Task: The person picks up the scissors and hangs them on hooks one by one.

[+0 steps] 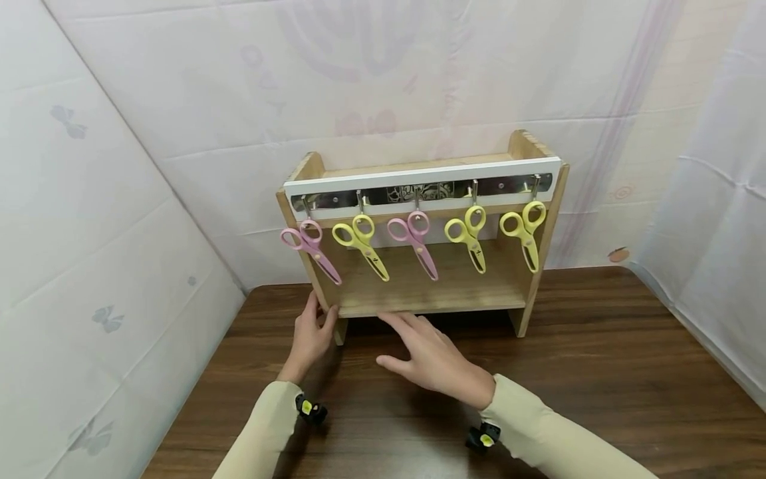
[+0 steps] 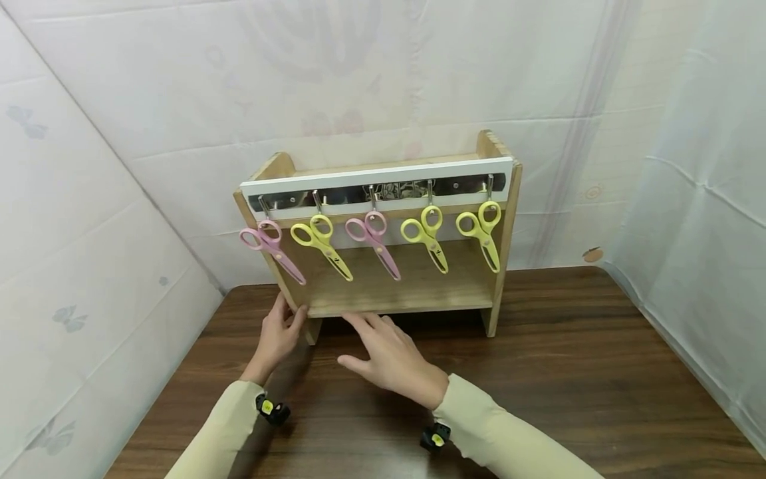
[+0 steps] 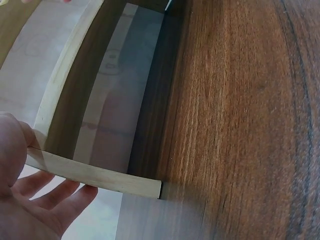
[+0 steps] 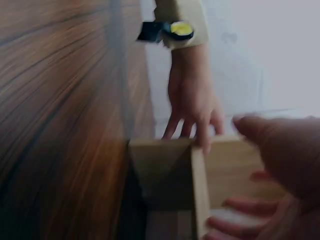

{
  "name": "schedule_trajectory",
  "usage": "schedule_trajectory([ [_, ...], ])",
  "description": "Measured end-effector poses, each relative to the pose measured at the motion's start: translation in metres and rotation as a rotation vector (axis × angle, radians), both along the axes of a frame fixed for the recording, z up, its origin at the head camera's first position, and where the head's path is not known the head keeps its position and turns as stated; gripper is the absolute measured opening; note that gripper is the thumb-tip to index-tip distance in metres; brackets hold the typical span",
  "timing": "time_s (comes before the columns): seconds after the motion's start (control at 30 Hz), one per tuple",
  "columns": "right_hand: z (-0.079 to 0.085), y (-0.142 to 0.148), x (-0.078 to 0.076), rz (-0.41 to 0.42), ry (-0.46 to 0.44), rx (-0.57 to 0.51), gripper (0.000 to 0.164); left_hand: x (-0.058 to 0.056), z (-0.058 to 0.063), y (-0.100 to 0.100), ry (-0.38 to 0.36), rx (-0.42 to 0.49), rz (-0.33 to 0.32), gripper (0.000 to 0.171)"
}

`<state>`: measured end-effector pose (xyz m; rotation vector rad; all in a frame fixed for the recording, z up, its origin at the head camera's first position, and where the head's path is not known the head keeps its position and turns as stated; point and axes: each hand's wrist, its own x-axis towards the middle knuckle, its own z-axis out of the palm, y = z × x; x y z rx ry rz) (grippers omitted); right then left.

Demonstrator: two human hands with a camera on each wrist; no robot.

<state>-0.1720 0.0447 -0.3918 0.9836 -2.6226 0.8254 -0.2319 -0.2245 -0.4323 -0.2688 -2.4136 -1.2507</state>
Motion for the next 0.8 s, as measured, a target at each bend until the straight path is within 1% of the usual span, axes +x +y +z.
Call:
schedule_trajectory([
  [0.1, -0.008, 0.013, -0.004, 0.053, 0.115, -0.010, 0.080, 0.000, -0.001, -0.001, 0.002, -0.007, 0.004, 0.048],
  [0.17, -0.013, 0.021, -0.007, 0.071, 0.184, -0.017, 0.084, 0.000, -0.001, -0.001, 0.005, -0.010, 0.003, 0.048],
  [0.27, -0.021, 0.033, -0.012, 0.061, 0.247, -0.001, 0.089, 0.000, -0.002, -0.002, 0.009, 0.001, -0.001, 0.048],
  [0.5, -0.036, 0.068, -0.016, -0.014, 0.287, 0.106, 0.095, -0.001, -0.003, -0.001, 0.024, -0.009, -0.017, 0.049],
  [0.67, -0.043, 0.094, -0.015, -0.054, 0.319, 0.151, 0.096, 0.005, -0.004, -0.002, 0.057, -0.038, -0.027, 0.048],
  [0.8, -0.046, 0.112, -0.014, -0.082, 0.352, 0.163, 0.096, 0.011, -0.004, -0.004, 0.083, -0.088, -0.024, 0.055],
])
